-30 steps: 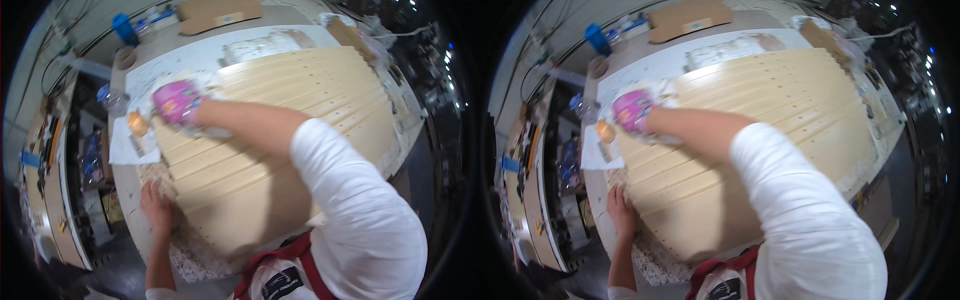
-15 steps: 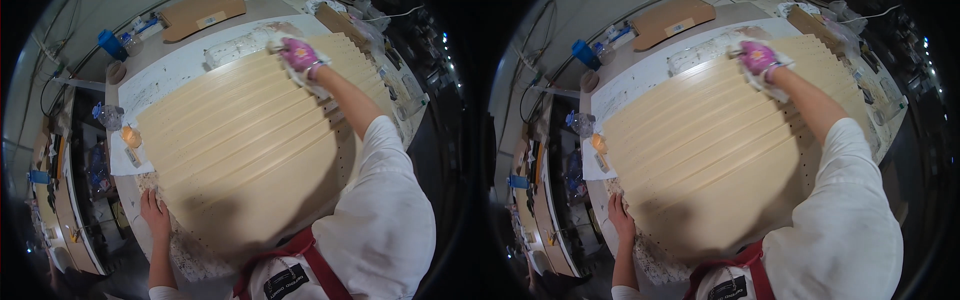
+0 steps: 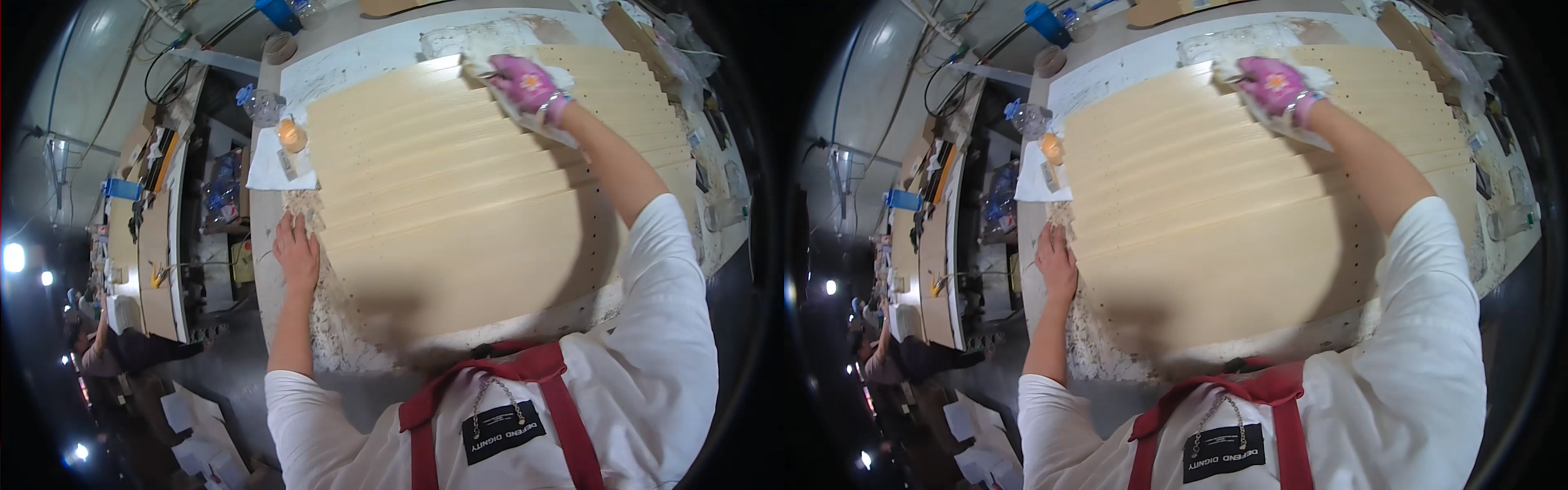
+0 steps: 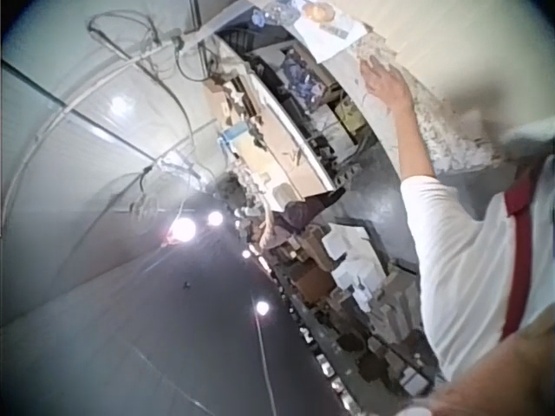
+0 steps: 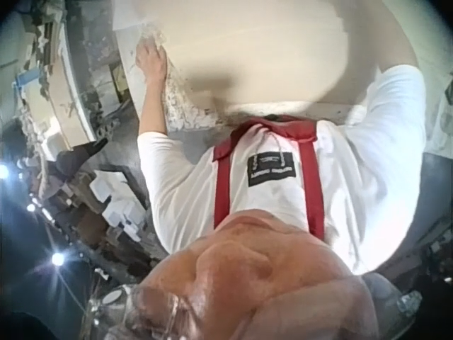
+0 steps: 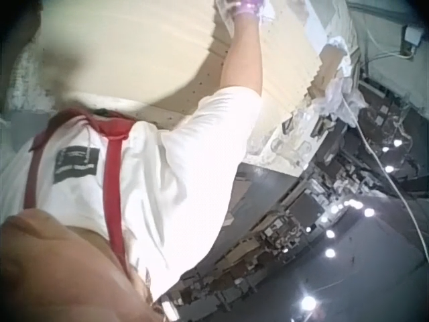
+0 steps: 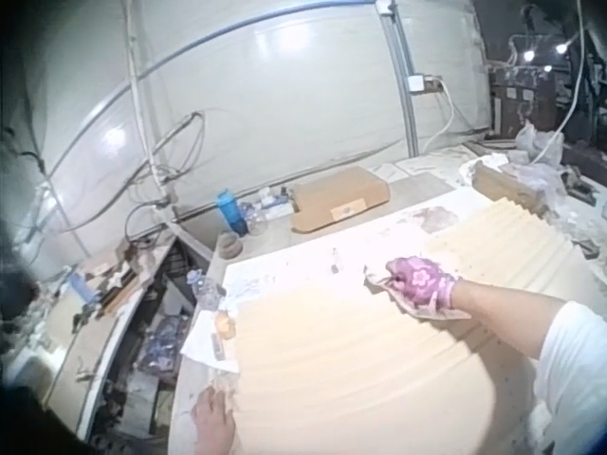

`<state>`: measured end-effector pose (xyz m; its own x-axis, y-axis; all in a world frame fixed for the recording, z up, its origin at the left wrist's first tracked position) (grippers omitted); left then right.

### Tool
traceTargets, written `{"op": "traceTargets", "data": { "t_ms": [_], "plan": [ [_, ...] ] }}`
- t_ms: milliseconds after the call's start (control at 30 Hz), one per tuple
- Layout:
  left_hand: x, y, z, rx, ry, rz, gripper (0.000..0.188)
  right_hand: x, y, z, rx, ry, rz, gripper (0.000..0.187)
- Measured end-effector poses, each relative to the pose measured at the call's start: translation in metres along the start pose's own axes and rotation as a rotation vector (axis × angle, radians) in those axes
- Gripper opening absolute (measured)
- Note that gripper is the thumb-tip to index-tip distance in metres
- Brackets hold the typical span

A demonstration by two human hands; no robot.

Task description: The person wipes down wooden panels with a cloth, applies paint to small holes using a brush, and wipes the surfaces again before stacking the panels.

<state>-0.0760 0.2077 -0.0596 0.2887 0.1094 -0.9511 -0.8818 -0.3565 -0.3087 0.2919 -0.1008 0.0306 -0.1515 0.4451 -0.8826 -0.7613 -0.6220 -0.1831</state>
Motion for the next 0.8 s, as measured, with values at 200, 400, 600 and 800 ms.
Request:
{"op": "traceTargets", "data": {
  "t_ms": [200, 400, 600, 800],
  "plan": [
    [-0.022, 0.044, -0.004, -0.427, 0.831, -0.015, 0.044, -0.093, 0.056, -0.217, 0.572, 0.088, -0.185, 0.041],
    [-0.037, 0.068, -0.084, -0.566, 1.428, -0.118, 0.060, -0.069, 0.042, -0.182, 0.390, -0.397, -0.120, 0.029],
    [-0.038, 0.064, -0.089, -0.419, 1.165, -0.019, 0.065, -0.010, 0.108, 0.058, -0.340, -0.031, -0.022, 0.027],
    [-0.040, 0.065, -0.097, -0.474, 1.212, -0.061, 0.064, 0.045, 0.095, 0.164, -0.433, -0.052, 0.151, 0.011]
  ]
}}
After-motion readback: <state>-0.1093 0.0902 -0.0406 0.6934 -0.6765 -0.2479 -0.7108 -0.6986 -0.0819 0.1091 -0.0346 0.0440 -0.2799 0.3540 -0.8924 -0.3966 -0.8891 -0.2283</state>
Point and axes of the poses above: each hand's wrist, its own y-axis away from the middle knuckle, its own x-axis out of the palm, z = x × y, the point moved 7 cm from there along -y, towards the middle knuckle, and after that the axes turned 4 degrees about x, right-handed, at the moved point
